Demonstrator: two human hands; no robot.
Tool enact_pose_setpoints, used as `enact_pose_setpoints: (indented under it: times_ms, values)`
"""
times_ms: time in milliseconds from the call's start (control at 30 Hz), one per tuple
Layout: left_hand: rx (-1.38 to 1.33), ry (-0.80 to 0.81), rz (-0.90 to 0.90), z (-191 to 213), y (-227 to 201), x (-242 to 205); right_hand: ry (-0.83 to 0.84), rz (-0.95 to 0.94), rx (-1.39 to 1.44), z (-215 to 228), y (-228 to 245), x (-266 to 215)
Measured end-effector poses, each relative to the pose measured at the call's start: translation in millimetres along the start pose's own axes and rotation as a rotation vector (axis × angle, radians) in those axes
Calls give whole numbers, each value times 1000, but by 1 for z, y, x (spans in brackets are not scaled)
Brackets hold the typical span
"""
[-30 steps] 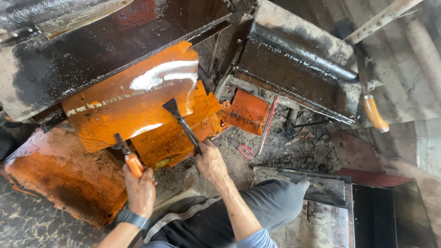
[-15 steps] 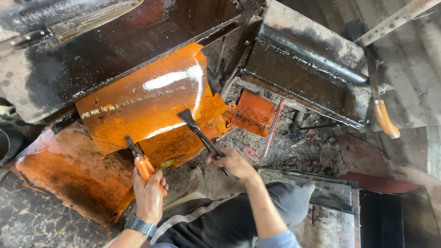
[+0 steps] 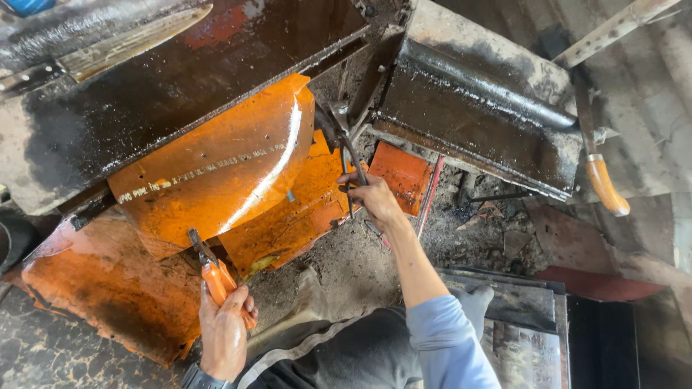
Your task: The person uses pliers and a hammer to flatten and shape orange plastic pieces on a metal surface. They repeatedly dip the pieces into a container of dark liquid, then hammer them flat, and stack the finished pieces.
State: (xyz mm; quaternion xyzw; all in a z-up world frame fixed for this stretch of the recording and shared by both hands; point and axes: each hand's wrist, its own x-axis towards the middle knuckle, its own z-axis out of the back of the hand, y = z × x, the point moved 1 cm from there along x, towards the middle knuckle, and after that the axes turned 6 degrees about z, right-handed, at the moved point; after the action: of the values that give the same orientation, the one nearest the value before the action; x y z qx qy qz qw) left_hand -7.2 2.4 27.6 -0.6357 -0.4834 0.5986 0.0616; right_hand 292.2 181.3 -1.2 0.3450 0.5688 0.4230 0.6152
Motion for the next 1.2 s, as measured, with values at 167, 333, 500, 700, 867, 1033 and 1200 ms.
enact_pose_setpoints:
  times_ms: [167,333,500,700,867,1033,1200]
  values:
    - [20,7,18,0,-5,-2,126,27,149,-15,-8,13]
    - [-1,30,25,4,-2,-1,135,16,354,-12,-20,3]
    - [21,17,41,7,-2,2,45,163,120,-5,-13,-12]
    - [36,11,51,-6,2,9,-43,235,-99,-11,12,-4]
    - [-21,52,48,-17,-3,13,-33,182,-41,-17,39,1]
    - [-17,57,17,-32,-4,15,-126,189,-371,-18,73,7]
    - [87,11,21,-28,-12,18,-179,204,-436,-22,81,4]
